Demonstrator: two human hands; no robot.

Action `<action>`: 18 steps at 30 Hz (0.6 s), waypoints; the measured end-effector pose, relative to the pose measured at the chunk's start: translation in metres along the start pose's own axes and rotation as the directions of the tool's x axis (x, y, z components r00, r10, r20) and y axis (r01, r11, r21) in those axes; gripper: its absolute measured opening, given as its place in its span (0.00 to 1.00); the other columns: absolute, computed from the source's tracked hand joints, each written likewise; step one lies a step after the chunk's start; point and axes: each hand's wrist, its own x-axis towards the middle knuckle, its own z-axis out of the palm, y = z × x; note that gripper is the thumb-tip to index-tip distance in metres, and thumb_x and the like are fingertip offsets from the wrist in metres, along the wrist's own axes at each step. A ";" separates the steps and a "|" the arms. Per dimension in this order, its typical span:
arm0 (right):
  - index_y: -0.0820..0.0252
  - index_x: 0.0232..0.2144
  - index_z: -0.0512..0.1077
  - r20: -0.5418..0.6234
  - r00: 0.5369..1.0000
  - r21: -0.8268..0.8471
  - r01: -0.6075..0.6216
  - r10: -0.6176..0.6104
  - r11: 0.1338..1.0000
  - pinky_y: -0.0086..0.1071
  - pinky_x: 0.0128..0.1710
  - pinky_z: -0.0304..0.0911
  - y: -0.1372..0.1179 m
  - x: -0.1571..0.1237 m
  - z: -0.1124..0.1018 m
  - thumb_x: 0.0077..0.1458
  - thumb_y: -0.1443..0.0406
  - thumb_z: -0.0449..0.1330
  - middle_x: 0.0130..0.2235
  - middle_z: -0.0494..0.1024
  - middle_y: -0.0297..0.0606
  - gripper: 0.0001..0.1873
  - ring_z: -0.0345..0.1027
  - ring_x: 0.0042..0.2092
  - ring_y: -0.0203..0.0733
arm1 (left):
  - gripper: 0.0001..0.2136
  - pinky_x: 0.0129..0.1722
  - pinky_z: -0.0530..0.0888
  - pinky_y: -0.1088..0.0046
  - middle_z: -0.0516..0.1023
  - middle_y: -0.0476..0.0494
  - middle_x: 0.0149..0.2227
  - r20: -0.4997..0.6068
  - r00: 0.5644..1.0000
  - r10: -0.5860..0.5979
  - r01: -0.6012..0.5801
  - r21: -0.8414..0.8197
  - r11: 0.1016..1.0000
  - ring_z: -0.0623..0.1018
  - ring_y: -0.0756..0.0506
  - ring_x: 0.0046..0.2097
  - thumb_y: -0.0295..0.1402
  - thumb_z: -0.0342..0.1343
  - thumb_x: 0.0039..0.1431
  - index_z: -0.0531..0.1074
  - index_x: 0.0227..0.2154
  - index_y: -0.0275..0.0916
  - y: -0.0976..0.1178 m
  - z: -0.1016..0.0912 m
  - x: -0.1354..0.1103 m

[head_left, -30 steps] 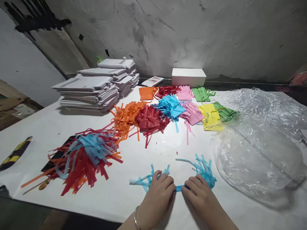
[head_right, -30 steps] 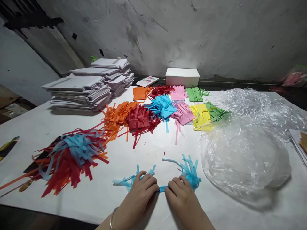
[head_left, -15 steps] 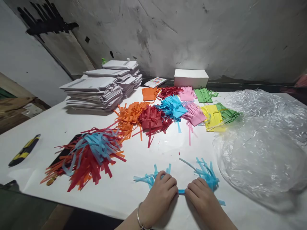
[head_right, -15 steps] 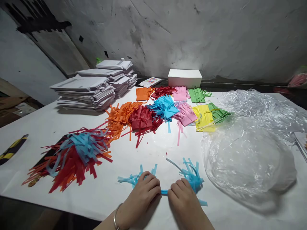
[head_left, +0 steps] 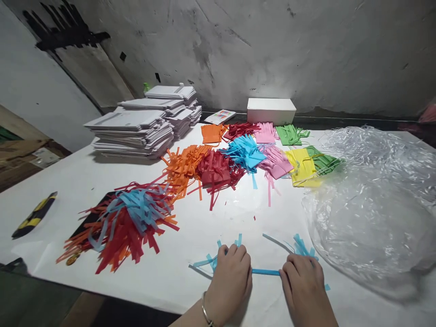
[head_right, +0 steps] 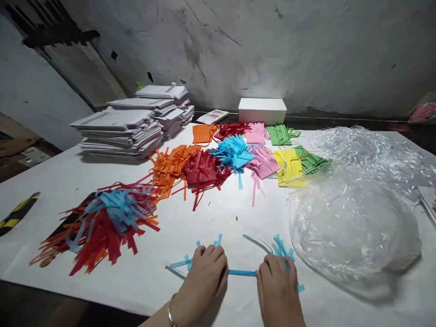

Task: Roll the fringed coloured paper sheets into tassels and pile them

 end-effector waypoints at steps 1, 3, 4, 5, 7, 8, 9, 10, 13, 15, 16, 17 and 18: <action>0.55 0.30 0.67 -0.004 1.000 -0.026 0.013 -0.013 1.000 0.52 0.55 0.51 -0.001 0.001 0.000 0.63 0.71 0.50 0.36 0.73 0.38 0.10 0.68 0.42 0.47 | 0.07 0.47 0.64 0.54 0.74 0.46 0.35 -0.018 1.000 0.024 -0.024 0.000 1.000 0.71 0.42 0.38 0.22 0.54 0.58 0.71 0.30 0.40 -0.001 -0.001 0.000; 0.55 0.32 0.68 -0.033 0.998 -0.018 0.057 -0.058 0.998 0.54 0.58 0.49 -0.002 0.003 -0.001 0.62 0.72 0.49 0.36 0.74 0.38 0.12 0.68 0.42 0.46 | 0.07 0.52 0.61 0.52 0.75 0.48 0.35 -0.062 0.988 0.142 -0.142 -0.001 0.990 0.71 0.43 0.40 0.21 0.56 0.58 0.71 0.30 0.41 -0.004 -0.001 0.000; 0.55 0.33 0.69 -0.052 0.994 0.009 0.092 -0.091 0.996 0.53 0.58 0.49 -0.003 0.004 0.000 0.62 0.73 0.48 0.36 0.74 0.38 0.13 0.68 0.41 0.45 | 0.07 0.55 0.58 0.51 0.75 0.49 0.34 -0.080 0.974 0.213 -0.213 0.003 0.977 0.71 0.44 0.41 0.21 0.58 0.58 0.71 0.29 0.41 -0.005 -0.001 0.000; 0.55 0.34 0.70 -0.076 0.988 0.040 0.137 -0.134 0.990 0.52 0.58 0.50 -0.005 0.004 0.000 0.62 0.74 0.47 0.35 0.74 0.37 0.14 0.68 0.41 0.45 | 0.07 0.58 0.56 0.51 0.74 0.51 0.33 -0.093 0.957 0.275 -0.275 0.014 0.961 0.71 0.44 0.40 0.23 0.59 0.58 0.70 0.28 0.41 -0.006 0.000 0.000; 0.57 0.37 0.71 -0.096 0.971 0.086 0.226 -0.218 0.970 0.49 0.57 0.53 -0.007 0.004 0.002 0.62 0.75 0.46 0.32 0.74 0.37 0.15 0.67 0.39 0.44 | 0.08 0.61 0.53 0.50 0.73 0.52 0.30 -0.107 0.930 0.352 -0.348 0.055 0.936 0.70 0.45 0.39 0.26 0.61 0.59 0.70 0.26 0.41 -0.007 0.004 0.001; 0.58 0.38 0.71 -0.086 0.965 0.095 0.253 -0.246 0.963 0.47 0.56 0.53 -0.009 0.005 0.004 0.61 0.75 0.46 0.32 0.73 0.37 0.15 0.67 0.39 0.44 | 0.08 0.61 0.52 0.50 0.72 0.52 0.30 -0.110 0.923 0.369 -0.361 0.083 0.929 0.70 0.46 0.38 0.27 0.61 0.59 0.69 0.26 0.40 -0.007 0.006 0.003; 0.59 0.39 0.72 -0.067 0.963 0.092 0.268 -0.263 0.959 0.47 0.56 0.54 -0.010 0.005 0.005 0.61 0.75 0.47 0.32 0.74 0.37 0.15 0.66 0.39 0.44 | 0.09 0.60 0.53 0.51 0.72 0.52 0.29 -0.113 0.917 0.383 -0.371 0.110 0.922 0.69 0.46 0.37 0.27 0.61 0.59 0.69 0.25 0.39 -0.008 0.009 0.006; 0.60 0.40 0.72 -0.045 0.961 0.083 0.276 -0.273 0.958 0.46 0.56 0.54 -0.012 0.006 0.007 0.61 0.74 0.47 0.32 0.74 0.38 0.15 0.66 0.39 0.44 | 0.09 0.59 0.55 0.51 0.72 0.52 0.29 -0.112 0.910 0.400 -0.386 0.131 0.913 0.69 0.46 0.37 0.27 0.60 0.60 0.69 0.25 0.39 -0.008 0.012 0.008; 0.60 0.38 0.72 -0.011 0.958 0.021 0.286 -0.286 0.958 0.45 0.52 0.55 -0.013 0.009 0.011 0.62 0.74 0.48 0.31 0.73 0.37 0.13 0.66 0.37 0.43 | 0.08 0.49 0.65 0.57 0.73 0.50 0.29 -0.075 0.910 0.408 -0.404 0.072 0.912 0.70 0.45 0.35 0.25 0.59 0.59 0.70 0.24 0.38 -0.008 0.016 0.015; 0.59 0.30 0.70 -0.024 0.954 0.005 0.298 -0.298 0.954 0.43 0.47 0.56 -0.012 0.013 0.011 0.63 0.75 0.47 0.28 0.72 0.35 0.15 0.64 0.33 0.41 | 0.06 0.42 0.67 0.62 0.75 0.48 0.31 -0.037 0.949 0.312 -0.314 -0.107 0.943 0.72 0.45 0.36 0.23 0.59 0.56 0.71 0.25 0.38 -0.006 0.010 0.016; 0.59 0.29 0.69 -0.046 0.951 0.017 0.308 -0.307 0.951 0.42 0.46 0.56 -0.011 0.015 0.008 0.63 0.75 0.47 0.27 0.71 0.35 0.16 0.64 0.32 0.40 | 0.06 0.40 0.67 0.64 0.76 0.47 0.32 -0.013 0.972 0.233 -0.229 -0.234 0.945 0.73 0.45 0.37 0.22 0.58 0.55 0.73 0.27 0.38 -0.004 0.005 0.015; 0.60 0.29 0.70 -0.079 0.944 0.034 0.325 -0.321 0.945 0.42 0.45 0.57 -0.011 0.017 0.004 0.63 0.75 0.47 0.27 0.72 0.35 0.16 0.64 0.32 0.40 | 0.06 0.40 0.68 0.65 0.77 0.46 0.34 0.021 0.989 0.149 -0.130 -0.376 0.917 0.74 0.45 0.38 0.22 0.56 0.56 0.74 0.29 0.38 -0.002 -0.001 0.013; 0.61 0.31 0.71 -0.123 0.932 0.049 0.349 -0.341 0.936 0.43 0.46 0.57 -0.010 0.019 -0.002 0.64 0.74 0.47 0.28 0.74 0.36 0.15 0.66 0.32 0.40 | 0.07 0.41 0.68 0.66 0.78 0.46 0.35 0.072 0.994 0.081 -0.032 -0.520 0.854 0.74 0.45 0.39 0.23 0.55 0.57 0.76 0.31 0.40 0.001 -0.007 0.011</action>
